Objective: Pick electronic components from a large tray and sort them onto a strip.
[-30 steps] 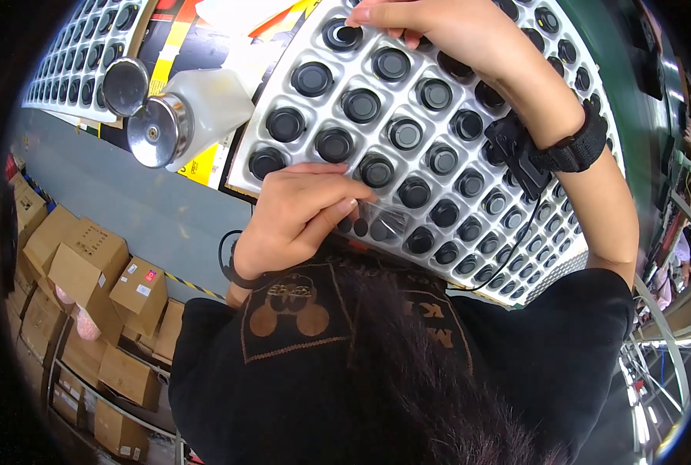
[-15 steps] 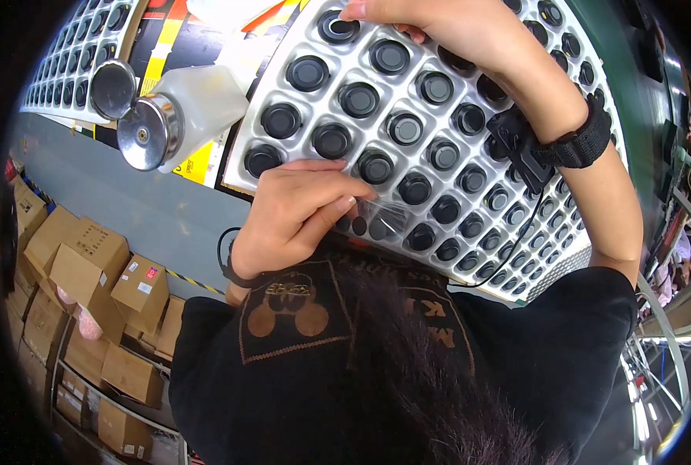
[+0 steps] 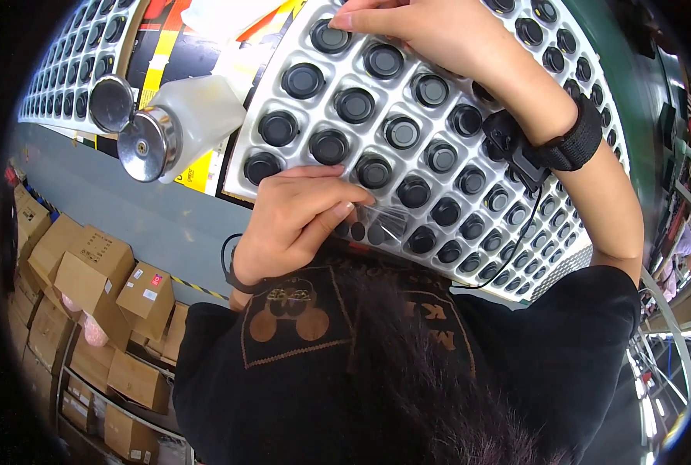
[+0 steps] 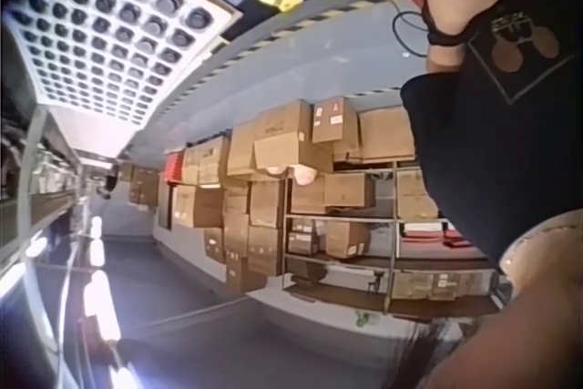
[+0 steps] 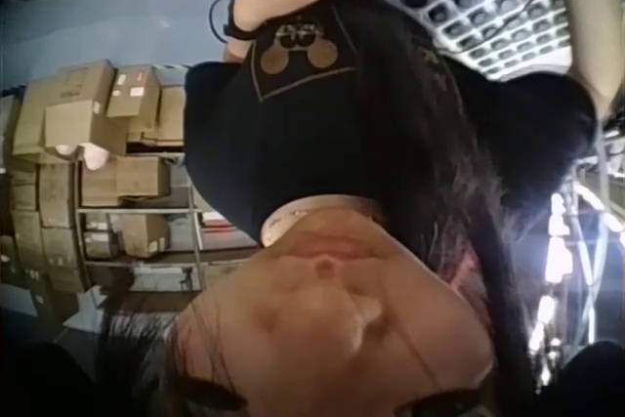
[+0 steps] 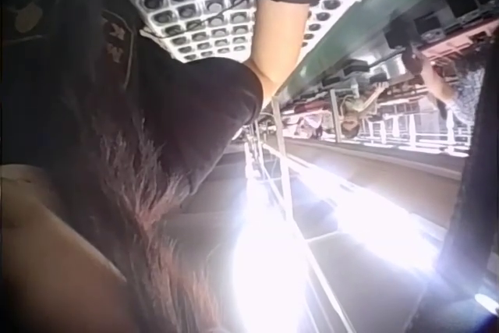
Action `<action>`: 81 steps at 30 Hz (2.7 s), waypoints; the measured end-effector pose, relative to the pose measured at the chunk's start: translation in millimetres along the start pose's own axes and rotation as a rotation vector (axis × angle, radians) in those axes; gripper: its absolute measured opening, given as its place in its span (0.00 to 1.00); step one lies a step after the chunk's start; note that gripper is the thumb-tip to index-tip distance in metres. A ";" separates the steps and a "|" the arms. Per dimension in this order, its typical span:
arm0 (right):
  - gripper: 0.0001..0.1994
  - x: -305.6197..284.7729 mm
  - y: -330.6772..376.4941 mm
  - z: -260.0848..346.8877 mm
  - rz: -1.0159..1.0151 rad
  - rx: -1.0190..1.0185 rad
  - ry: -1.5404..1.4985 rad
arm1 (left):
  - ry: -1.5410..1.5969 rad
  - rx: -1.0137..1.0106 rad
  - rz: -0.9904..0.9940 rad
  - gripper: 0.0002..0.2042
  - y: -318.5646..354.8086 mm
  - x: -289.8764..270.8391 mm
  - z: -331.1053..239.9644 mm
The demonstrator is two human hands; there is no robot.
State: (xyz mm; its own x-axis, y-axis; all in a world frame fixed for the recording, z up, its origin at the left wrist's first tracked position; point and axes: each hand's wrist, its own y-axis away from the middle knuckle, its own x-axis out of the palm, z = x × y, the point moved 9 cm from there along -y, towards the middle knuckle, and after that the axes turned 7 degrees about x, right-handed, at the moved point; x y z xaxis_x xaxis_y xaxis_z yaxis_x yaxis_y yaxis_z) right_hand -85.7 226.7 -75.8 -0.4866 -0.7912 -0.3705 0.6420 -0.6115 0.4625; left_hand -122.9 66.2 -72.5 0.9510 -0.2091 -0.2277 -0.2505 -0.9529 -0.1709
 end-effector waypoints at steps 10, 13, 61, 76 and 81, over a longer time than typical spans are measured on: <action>0.04 3.9 2.3 7.5 -0.095 -0.117 0.077 | 0.002 -0.018 0.009 0.06 0.5 -2.6 -2.9; 0.04 6.7 1.8 6.2 -0.134 -0.107 0.163 | 0.017 -0.024 0.015 0.07 -0.3 -2.1 -3.0; 0.06 10.7 19.6 28.7 -0.372 -0.175 0.280 | 0.003 0.031 -0.012 0.06 1.4 -1.2 -4.3; 0.05 13.9 5.7 46.4 -0.148 -0.230 0.472 | -0.020 0.041 0.003 0.04 2.0 -0.8 -3.5; 0.04 4.0 -1.2 19.6 -0.113 -0.053 0.226 | 0.007 0.013 0.013 0.04 2.4 0.0 -2.0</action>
State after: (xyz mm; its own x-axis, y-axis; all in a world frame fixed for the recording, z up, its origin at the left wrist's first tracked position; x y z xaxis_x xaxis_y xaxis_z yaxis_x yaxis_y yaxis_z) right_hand -100.0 224.1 -62.0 -0.4162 -0.6909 -0.5912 0.6240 -0.6899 0.3669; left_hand -123.2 63.4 -71.0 0.9488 -0.2232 -0.2237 -0.2654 -0.9471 -0.1805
